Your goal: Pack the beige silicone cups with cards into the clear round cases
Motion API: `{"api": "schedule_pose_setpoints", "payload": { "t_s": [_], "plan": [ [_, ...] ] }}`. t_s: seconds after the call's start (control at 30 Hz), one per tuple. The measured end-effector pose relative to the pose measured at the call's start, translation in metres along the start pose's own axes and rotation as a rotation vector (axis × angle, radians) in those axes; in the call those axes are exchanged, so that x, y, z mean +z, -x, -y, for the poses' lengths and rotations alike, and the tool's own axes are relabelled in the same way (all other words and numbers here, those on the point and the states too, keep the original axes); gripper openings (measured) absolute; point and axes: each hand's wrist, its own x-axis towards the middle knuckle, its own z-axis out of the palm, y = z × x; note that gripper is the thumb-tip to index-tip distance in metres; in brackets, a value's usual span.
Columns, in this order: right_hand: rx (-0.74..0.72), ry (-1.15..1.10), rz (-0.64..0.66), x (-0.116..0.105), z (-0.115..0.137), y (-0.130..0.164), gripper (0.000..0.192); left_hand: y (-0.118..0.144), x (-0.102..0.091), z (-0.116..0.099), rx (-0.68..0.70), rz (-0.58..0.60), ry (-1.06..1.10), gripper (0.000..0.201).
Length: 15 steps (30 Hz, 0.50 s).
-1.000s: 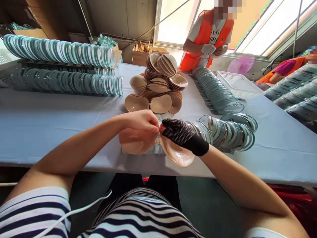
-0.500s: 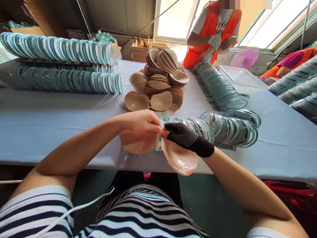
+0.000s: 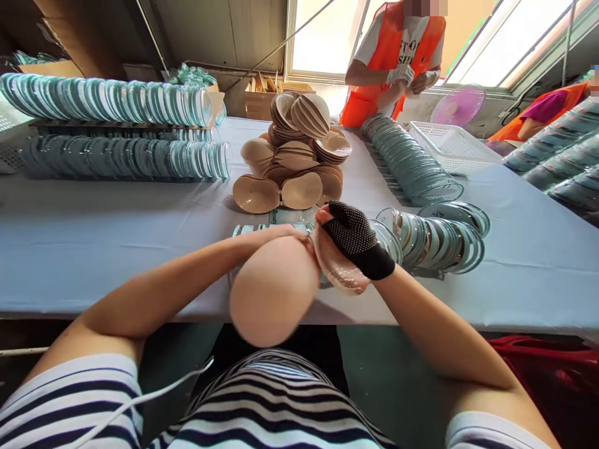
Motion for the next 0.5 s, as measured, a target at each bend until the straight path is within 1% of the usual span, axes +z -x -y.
{"api": "schedule_pose_setpoints", "payload": {
  "t_s": [0.07, 0.1, 0.17, 0.2, 0.23, 0.3, 0.37, 0.4, 0.43, 0.47, 0.5],
  "plan": [
    [-0.046, 0.066, -0.013, -0.010, -0.005, -0.008, 0.029, 0.001, -0.004, 0.000, 0.027, 0.004, 0.144, 0.042],
    [-0.059, 0.080, -0.010, -0.014, -0.006, -0.011, 0.030, 0.001, -0.004, 0.000, 0.033, 0.025, 0.222, 0.049],
    [-0.063, 0.059, -0.007, -0.021, -0.005, -0.014, 0.031, -0.001, -0.001, 0.001, 0.028, 0.057, 0.307, 0.055],
    [-0.066, 0.037, -0.004, -0.024, -0.001, -0.014, 0.032, -0.003, 0.002, 0.001, 0.018, 0.047, 0.313, 0.055],
    [-0.071, 0.014, 0.001, -0.027, 0.004, -0.014, 0.034, -0.005, 0.005, 0.002, 0.013, 0.002, 0.312, 0.055],
    [-0.086, 0.015, 0.031, -0.036, 0.019, -0.013, 0.034, -0.009, 0.011, 0.000, 0.057, -0.189, 0.265, 0.055],
    [-0.130, 0.104, 0.092, -0.048, 0.037, -0.013, 0.031, -0.010, 0.013, -0.005, 0.189, -0.366, 0.125, 0.056],
    [-0.163, 0.151, 0.128, -0.055, 0.045, -0.015, 0.028, -0.010, 0.012, -0.009, 0.271, -0.408, 0.030, 0.055],
    [-0.194, 0.184, 0.158, -0.062, 0.052, -0.017, 0.023, -0.009, 0.011, -0.013, 0.341, -0.397, -0.048, 0.052],
    [-0.215, 0.198, 0.181, -0.068, 0.057, -0.020, 0.019, -0.007, 0.010, -0.018, 0.387, -0.331, -0.081, 0.049],
    [-0.221, 0.194, 0.192, -0.074, 0.060, -0.024, 0.018, -0.005, 0.010, -0.021, 0.404, -0.235, -0.058, 0.049]
  ]
}}
